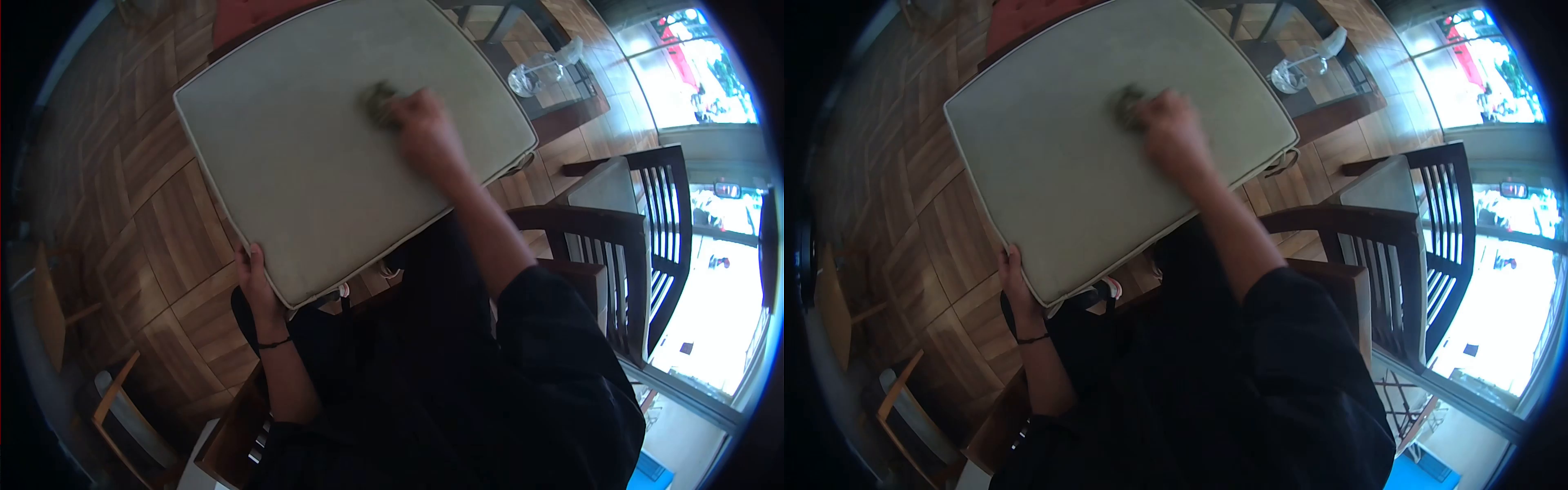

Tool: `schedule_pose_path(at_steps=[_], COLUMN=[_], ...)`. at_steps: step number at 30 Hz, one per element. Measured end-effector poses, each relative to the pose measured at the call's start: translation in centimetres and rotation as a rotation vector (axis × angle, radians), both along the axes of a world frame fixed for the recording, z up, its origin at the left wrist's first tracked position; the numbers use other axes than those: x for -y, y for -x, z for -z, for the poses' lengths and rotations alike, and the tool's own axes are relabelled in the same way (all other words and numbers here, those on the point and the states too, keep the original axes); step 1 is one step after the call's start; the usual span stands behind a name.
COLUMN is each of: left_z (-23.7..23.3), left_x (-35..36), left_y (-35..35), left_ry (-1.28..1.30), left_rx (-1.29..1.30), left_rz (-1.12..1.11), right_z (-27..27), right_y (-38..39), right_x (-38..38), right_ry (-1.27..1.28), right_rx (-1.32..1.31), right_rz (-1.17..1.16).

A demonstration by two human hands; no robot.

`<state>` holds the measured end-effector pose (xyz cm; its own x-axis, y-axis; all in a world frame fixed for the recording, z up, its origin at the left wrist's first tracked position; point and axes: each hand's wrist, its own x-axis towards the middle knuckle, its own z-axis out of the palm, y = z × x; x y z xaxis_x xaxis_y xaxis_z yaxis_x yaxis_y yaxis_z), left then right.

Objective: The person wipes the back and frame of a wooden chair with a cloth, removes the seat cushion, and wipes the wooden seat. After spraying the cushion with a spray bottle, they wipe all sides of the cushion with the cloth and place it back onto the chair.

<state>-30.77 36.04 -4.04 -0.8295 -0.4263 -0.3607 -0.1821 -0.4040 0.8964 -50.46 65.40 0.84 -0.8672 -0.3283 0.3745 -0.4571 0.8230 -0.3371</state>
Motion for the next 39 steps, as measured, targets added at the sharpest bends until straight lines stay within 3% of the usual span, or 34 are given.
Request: schedule_pose_path(at_steps=[3, 4, 5, 7, 13, 21, 23, 28, 32, 34, 39], left_z=[0.6, 0.6, 0.5, 0.2, 0.0, -0.1, 0.0, -0.4, -0.4, 0.1, 0.2], left_x=[0.5, 0.4, 0.3, 0.2, 0.0, -0.4, -0.6, -0.7, -0.3, 0.0, 0.1], left_y=[-0.2, -0.2, -0.2, 0.0, -0.2, -0.3, -0.4, -0.1, -0.4, -0.5, -0.5], left_ry=[0.014, 0.013, 0.013, 0.010, -0.002, -0.048, -0.153, -0.064, 0.039, 0.058, 0.073], left_rx=[0.017, 0.020, 0.026, 0.030, 0.029, 0.076, -0.022, -0.040, 0.028, 0.026, 0.042], left_rz=[0.006, 0.007, 0.005, 0.008, 0.009, -0.064, -0.074, -0.077, -0.046, -0.047, -0.049], right_z=[1.1, 0.2, 2.0, 1.4, 1.1, -0.2, -1.5, -0.9, 0.2, -0.4, 0.7], right_y=[6.0, 6.6, 7.9, 8.0, 5.5, -4.8, -8.6, -8.0, 0.2, 4.2, 12.3], right_x=[-10.4, -12.5, -15.5, -16.3, -8.9, 13.0, 17.1, 18.0, 12.6, 7.9, -6.8], right_ry=[-0.127, -0.133, -0.149, -0.064, 0.048, 0.097, 0.125, 0.097, 0.019, 0.083, -0.065], right_rx=[-0.128, -0.016, -0.096, -0.059, -0.169, 0.057, 0.126, 0.081, -0.090, -0.021, -0.038], right_rz=[0.281, 0.478, 0.598, 0.662, 0.323, -0.231, -0.362, -0.572, -0.402, -0.203, 0.323])
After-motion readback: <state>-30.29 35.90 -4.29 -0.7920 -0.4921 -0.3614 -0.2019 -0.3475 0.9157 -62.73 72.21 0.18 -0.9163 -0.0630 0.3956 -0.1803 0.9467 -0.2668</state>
